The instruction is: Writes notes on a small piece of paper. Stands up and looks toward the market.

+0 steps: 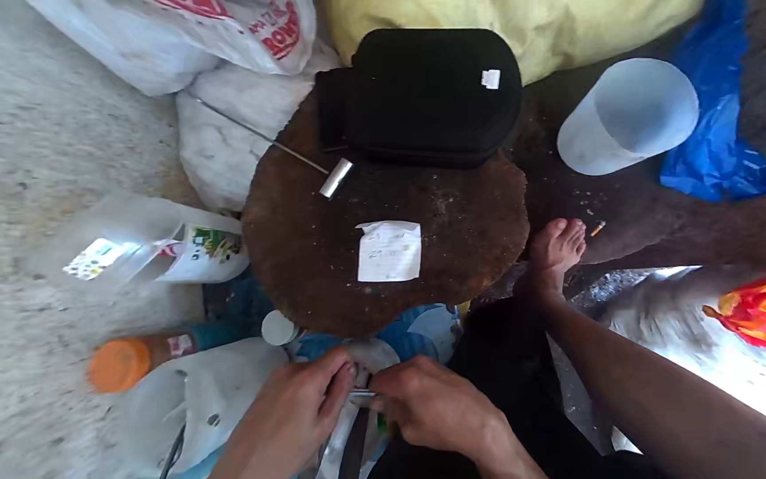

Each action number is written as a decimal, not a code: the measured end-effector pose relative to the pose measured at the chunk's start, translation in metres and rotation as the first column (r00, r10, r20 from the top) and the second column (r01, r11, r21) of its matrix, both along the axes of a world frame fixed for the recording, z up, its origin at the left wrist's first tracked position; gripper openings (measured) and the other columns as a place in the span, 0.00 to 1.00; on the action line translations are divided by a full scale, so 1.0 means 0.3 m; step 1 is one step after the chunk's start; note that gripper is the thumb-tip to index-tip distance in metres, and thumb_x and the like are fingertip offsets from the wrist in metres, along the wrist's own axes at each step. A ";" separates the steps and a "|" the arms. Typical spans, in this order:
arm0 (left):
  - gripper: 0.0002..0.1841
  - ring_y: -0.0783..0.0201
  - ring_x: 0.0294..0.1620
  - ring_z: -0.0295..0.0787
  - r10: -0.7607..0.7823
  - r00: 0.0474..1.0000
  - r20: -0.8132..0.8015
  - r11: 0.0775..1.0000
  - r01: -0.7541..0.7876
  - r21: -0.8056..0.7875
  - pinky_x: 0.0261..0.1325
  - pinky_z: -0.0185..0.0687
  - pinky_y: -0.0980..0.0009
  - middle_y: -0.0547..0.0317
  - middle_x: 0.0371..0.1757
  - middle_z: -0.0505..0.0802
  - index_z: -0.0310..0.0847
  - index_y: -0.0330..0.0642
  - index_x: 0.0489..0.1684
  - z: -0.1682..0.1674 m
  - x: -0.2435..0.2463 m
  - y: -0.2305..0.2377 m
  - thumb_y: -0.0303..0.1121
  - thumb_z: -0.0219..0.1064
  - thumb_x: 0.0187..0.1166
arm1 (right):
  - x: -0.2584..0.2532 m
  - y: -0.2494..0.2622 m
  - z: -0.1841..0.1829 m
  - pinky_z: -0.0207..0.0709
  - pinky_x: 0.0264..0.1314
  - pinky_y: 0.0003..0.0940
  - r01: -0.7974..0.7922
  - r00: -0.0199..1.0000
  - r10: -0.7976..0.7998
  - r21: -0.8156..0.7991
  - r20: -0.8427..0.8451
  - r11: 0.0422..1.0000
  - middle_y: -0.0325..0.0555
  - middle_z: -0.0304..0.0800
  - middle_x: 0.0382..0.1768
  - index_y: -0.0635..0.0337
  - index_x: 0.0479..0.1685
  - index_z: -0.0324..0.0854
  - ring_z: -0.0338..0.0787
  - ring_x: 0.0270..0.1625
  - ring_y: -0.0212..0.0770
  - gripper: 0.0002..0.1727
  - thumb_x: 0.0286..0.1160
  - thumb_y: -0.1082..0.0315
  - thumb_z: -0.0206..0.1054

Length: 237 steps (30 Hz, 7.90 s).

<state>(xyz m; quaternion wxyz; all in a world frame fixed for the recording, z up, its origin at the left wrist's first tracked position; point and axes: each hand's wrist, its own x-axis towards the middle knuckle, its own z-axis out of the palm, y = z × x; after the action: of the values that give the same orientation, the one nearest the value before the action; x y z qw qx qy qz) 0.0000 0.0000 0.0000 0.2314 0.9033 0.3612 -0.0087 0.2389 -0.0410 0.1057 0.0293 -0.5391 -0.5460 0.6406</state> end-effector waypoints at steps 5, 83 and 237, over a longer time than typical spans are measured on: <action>0.23 0.64 0.40 0.88 0.139 0.974 0.178 0.988 -0.123 -0.097 0.46 0.86 0.59 0.56 0.44 0.91 0.82 0.40 0.64 0.048 0.029 0.106 0.45 0.47 0.90 | -0.020 -0.163 -0.368 0.83 0.60 0.41 0.324 0.945 -0.290 0.306 -0.153 0.895 0.53 0.93 0.46 0.64 0.50 0.91 0.91 0.49 0.45 0.12 0.83 0.66 0.65; 0.17 0.54 0.61 0.80 -0.266 0.875 0.405 0.963 0.222 0.155 0.61 0.77 0.56 0.55 0.60 0.87 0.92 0.55 0.59 -0.313 0.328 0.240 0.48 0.68 0.79 | 0.163 -0.005 -0.669 0.71 0.17 0.20 0.756 0.587 -0.664 0.607 -0.462 0.246 0.28 0.78 0.16 0.51 0.24 0.78 0.75 0.15 0.23 0.14 0.74 0.59 0.74; 0.31 0.49 0.76 0.69 -0.179 0.967 0.179 0.968 0.141 0.209 0.74 0.58 0.42 0.61 0.74 0.81 0.86 0.61 0.64 -0.335 0.373 0.222 0.63 0.68 0.62 | 0.145 0.021 -0.670 0.63 0.15 0.21 0.676 0.560 -0.730 0.725 -0.393 0.129 0.32 0.73 0.15 0.50 0.17 0.70 0.70 0.15 0.25 0.18 0.78 0.66 0.68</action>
<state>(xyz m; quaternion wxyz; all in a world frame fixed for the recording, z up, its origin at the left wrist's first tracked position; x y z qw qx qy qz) 0.1118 0.0665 -0.1004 0.1751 0.9443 0.2614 0.0970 0.2825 -0.0347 -0.0954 0.5571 -0.6651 -0.4563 0.1978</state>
